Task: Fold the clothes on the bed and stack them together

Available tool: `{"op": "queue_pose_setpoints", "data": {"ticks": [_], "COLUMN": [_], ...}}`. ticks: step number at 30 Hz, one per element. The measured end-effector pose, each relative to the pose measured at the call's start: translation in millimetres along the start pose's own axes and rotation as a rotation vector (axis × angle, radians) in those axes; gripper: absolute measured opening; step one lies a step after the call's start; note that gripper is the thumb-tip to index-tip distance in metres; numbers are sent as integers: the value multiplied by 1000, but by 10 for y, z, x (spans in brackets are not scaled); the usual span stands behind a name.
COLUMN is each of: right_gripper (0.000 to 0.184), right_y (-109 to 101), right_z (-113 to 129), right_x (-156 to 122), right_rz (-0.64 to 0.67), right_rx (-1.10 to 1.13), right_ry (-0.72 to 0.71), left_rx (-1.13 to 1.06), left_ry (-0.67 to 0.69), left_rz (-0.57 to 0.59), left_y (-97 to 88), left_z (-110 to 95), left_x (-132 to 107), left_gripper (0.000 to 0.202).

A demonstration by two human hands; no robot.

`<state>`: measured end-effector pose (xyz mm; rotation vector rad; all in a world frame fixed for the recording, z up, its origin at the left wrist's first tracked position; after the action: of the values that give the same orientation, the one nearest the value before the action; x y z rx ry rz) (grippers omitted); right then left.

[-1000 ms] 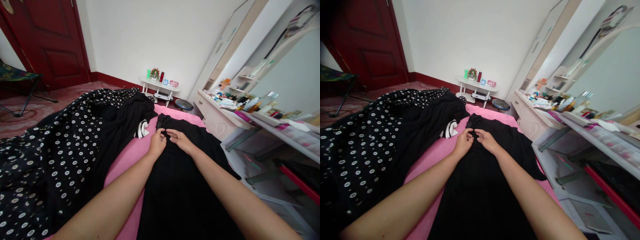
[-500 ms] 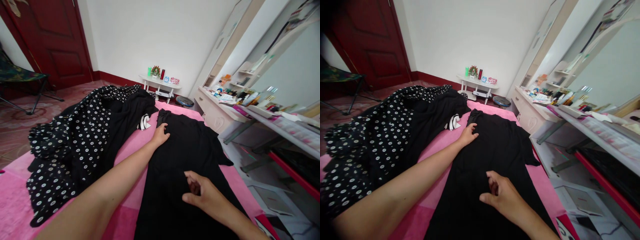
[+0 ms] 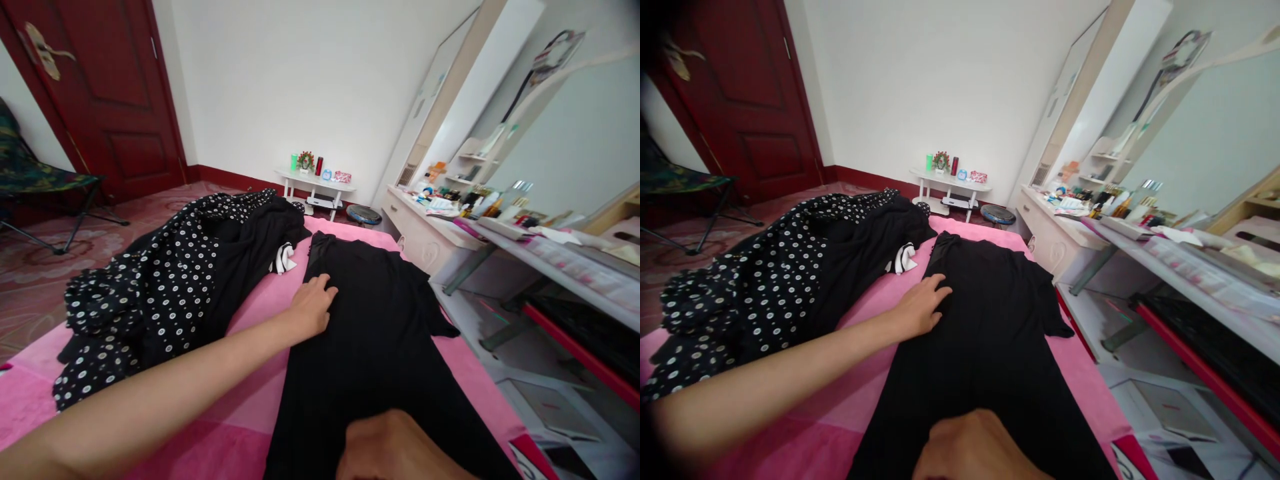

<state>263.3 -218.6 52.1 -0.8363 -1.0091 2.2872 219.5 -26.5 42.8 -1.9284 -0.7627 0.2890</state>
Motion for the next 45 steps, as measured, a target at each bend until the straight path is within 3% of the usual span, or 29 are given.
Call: {"op": "queue_pose_setpoints", "data": {"ticks": [2, 4, 6, 7, 11, 16, 23, 26, 29, 32, 37, 42, 45], "right_gripper": [12, 16, 33, 42, 55, 54, 55, 57, 60, 64, 68, 66, 65], "right_y": [-331, -648, -799, -801, -564, -396, -405, -418, -417, -401, -380, -389, -397], "right_z": [-164, -424, -721, -874, -1285, -1331, -1406, -1426, -1453, -1497, -1534, -1531, -1523], "right_x": [11, 13, 68, 128, 417, 508, 513, 533, 555, 565, 564, 555, 546], "right_rz": [-220, -495, -673, -699, -585, -544, -519, -522, -526, -542, -573, -564, -551], "right_rx": [111, 96, 19, -14, -131, -267, -321, -331, -346, -355, -352, -354, -361], "right_ry": [83, 186, 270, 314, 463, 547, 513, 500, 489, 482, 462, 452, 444], "left_rx": [16, 3, 11, 35, 247, 380, 197, 32, -159, -322, -394, -265, -183], "left_ry": [105, 187, 221, 224, 214, 87, -214, -322, -407, -493, -537, -463, -399], "left_rz": [59, 80, 78, 79, 108, 88, -21, 11, 83, 105, 4, -164, -189], "left_y": [81, 152, 199, 216, 235, 84, -234, -258, -191, -98, -30, -142, -194], "left_z": [-174, -260, -240, -195, 80, 416, 767, 994, 1248, 1485, 1753, 1813, 1781], "left_x": [40, 148, 308, 401, 792, 1324, 2083, 2339, 2537, 2656, 2692, 2624, 2591], "left_gripper": [43, 43, 47, 47, 41, 34, 38, 43, 35, 31, 32, 22, 27]}}
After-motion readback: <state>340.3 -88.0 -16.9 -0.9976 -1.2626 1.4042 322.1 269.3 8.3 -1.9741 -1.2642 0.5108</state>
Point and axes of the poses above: each hand's wrist, its own x-axis towards the middle knuckle, its own y-axis out of the palm, z = x × y, the point moved 6 cm from there along x, towards the middle knuckle, and after that the axes turned 15 degrees about z, right-handed, at the moved point
